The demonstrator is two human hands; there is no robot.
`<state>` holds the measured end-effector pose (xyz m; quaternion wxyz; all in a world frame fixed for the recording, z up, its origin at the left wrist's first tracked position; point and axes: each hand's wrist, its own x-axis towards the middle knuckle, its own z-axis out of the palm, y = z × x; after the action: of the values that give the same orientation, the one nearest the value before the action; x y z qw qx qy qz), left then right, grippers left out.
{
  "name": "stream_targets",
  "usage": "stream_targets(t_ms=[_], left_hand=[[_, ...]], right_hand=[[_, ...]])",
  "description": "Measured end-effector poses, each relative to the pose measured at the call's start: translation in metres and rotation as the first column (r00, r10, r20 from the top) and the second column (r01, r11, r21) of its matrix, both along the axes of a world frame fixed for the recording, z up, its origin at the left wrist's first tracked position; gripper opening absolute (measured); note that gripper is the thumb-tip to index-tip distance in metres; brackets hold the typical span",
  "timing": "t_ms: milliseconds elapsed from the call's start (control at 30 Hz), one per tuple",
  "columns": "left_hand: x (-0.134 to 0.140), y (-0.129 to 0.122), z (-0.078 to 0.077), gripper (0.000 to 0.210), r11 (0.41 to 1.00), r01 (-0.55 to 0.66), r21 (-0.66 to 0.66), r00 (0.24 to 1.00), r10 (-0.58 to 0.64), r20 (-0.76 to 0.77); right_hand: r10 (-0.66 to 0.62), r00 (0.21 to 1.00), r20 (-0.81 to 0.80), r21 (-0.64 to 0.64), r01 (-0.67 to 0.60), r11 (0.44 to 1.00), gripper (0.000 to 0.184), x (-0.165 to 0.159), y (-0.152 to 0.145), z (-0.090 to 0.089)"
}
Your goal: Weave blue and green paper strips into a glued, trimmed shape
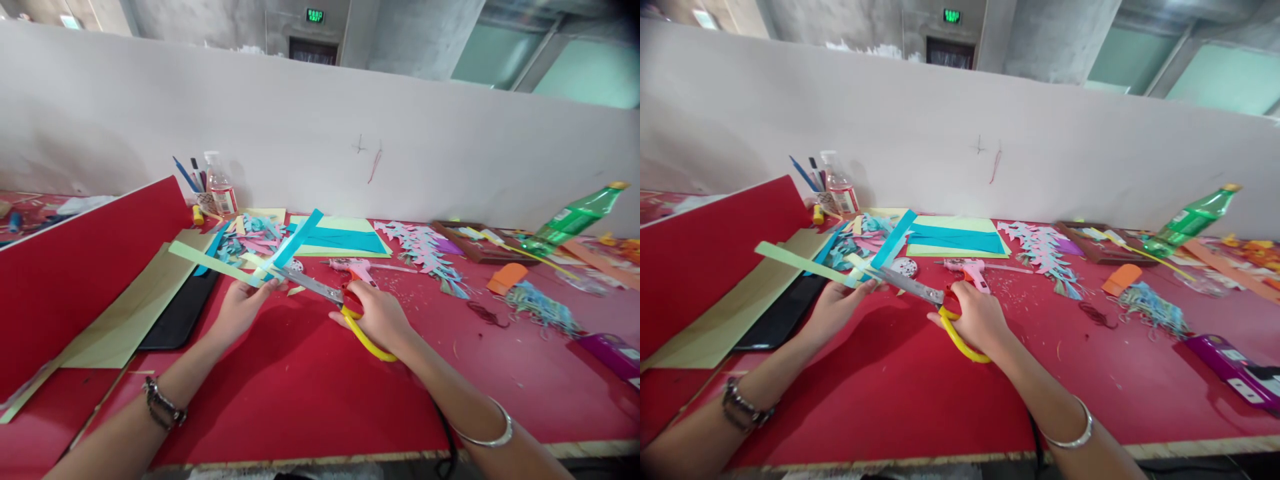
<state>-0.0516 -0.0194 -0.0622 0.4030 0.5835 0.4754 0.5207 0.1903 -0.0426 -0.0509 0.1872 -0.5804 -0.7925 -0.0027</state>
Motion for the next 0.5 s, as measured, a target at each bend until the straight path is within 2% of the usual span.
stream_targets(t_ms=[133, 300, 500], left_hand=[[0.0008, 0.0002, 0.0000, 0.022, 1.000, -0.011, 0.003, 1.000, 0.011, 0.021], [0.0018, -0.0003, 0.0007, 0.021, 0.995, -0.096, 0.005, 0.995, 0.096, -0.004], [0.0024, -0.0004, -0.0010, 0.021, 0.999, -0.043, 0.025, 0.999, 0.044, -0.017]], right_hand=[[-0.008, 1.000, 0.004, 0.035, 0.008, 0.999, 0.031, 0.0006, 0.0003, -0.0007], [-0.031, 0.999, 0.024, 0.066, 0.030, 0.997, 0.031, 0.0007, -0.0001, -0.0014], [-0.024, 1.000, 0.019, 0.050, 0.023, 0.998, 0.032, 0.0005, 0.0005, -0.0022]])
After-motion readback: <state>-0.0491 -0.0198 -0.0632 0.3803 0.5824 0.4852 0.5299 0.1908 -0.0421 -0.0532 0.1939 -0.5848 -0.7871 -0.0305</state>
